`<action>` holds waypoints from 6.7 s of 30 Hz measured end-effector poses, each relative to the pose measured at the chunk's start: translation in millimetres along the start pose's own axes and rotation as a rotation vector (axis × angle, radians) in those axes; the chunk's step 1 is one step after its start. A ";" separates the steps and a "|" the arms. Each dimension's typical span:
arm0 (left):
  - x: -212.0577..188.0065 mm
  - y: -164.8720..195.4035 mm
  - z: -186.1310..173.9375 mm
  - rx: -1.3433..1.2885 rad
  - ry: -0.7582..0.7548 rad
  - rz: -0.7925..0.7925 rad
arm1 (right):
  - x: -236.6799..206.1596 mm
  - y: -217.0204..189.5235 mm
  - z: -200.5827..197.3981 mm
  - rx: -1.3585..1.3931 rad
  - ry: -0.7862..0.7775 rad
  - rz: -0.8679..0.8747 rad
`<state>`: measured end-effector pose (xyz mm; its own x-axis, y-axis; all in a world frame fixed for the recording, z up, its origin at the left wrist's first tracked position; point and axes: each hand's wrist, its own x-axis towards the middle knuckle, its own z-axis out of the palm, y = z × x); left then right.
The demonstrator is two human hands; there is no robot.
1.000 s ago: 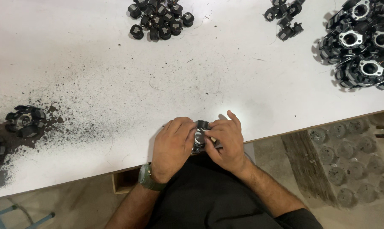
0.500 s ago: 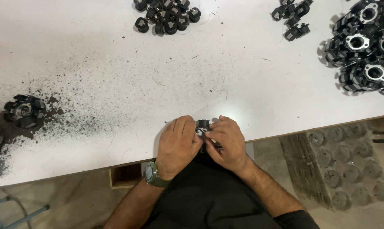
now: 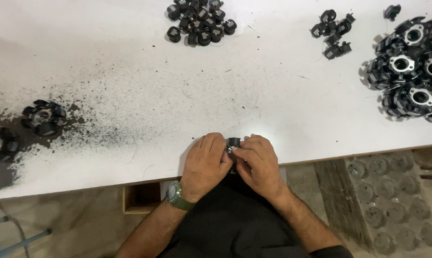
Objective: The person sits at a workbench assembling small black mechanical parts, fitting components together by hand and using a small hand tool to press or adjust them. Finished assemblies are set on the table, and the person repeatedly picks up new parts from piles to continue the assembly.
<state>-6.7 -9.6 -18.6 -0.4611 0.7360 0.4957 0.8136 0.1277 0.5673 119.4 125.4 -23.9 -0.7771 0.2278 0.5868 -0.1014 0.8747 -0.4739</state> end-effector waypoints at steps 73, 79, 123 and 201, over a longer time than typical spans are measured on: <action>5.0 5.1 -11.4 0.106 -0.149 -0.104 | 6.3 1.1 8.0 0.087 0.061 0.214; 7.1 1.6 -11.5 -0.029 -0.105 -0.158 | 4.6 2.3 8.4 0.072 0.058 0.211; 27.7 6.8 -38.2 0.049 -0.203 0.070 | -8.6 5.6 12.6 0.193 0.155 0.118; 22.4 -1.9 -17.7 0.143 -0.211 -0.138 | 5.8 -1.5 11.4 0.079 0.107 0.194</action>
<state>-24.8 -5.1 3.0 -0.4995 0.8251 0.2641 0.7968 0.3178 0.5140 107.9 120.5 -27.3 -0.7169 0.4363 0.5438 -0.0076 0.7750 -0.6319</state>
